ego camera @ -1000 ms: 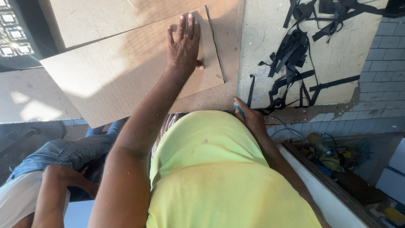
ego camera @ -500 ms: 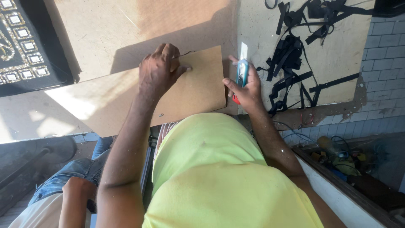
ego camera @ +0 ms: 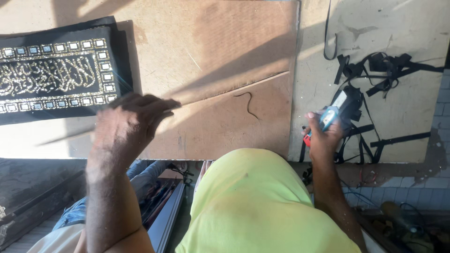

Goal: The person uses a utility knife to trim the edges of black decorative panels with gold patterns. They repeatedly position each panel on a wooden workbench, cut along the edges, and remove excess material. A second person is visible nearby but does not assist with the trimming.

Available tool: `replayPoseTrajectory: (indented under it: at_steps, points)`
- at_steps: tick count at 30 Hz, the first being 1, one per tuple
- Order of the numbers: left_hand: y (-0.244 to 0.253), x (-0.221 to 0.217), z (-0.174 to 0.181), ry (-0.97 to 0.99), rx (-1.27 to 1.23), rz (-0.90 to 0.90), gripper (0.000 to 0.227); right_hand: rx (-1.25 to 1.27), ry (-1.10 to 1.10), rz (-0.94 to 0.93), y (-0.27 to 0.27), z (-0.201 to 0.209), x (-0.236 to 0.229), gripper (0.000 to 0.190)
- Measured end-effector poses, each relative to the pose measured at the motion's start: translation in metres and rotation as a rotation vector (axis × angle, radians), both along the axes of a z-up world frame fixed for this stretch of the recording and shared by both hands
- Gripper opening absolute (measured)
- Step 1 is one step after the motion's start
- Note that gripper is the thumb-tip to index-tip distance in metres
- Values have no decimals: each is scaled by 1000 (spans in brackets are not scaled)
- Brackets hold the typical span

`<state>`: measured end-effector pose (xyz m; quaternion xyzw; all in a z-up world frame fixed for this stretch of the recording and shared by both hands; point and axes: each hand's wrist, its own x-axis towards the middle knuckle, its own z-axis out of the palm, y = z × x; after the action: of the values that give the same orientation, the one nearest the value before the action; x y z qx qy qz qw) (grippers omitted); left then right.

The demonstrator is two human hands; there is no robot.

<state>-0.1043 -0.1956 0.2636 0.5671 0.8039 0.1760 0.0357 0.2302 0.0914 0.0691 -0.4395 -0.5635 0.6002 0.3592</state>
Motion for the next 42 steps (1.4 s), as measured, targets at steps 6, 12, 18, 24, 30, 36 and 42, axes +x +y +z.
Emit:
replayPoseTrajectory:
  at_steps: [6, 12, 18, 24, 30, 36, 42]
  points:
    - [59, -82, -48, 913, 117, 237, 40, -15, -24, 19, 4, 1, -1, 24]
    - [74, -159, -203, 296, -156, 531, 93, 91, -263, 154, -14, -3, 21, 24]
    - [-19, -158, -264, 34, -345, 1034, 100, -99, -485, -44, -31, -5, 58, 26]
    - [-76, -138, -261, -57, -285, 1090, 96, -50, -441, 18, -26, -2, 53, 20]
    - [-62, -77, -259, -26, -454, 971, 92, 56, -305, 150, -19, 10, 26, 21]
    - [-43, 73, -275, 57, -488, 604, 84, 66, -392, 292, -31, 12, 16, 26]
    - [-49, 182, -282, 39, -128, 227, 63, 67, -297, 434, -36, -8, 28, 30]
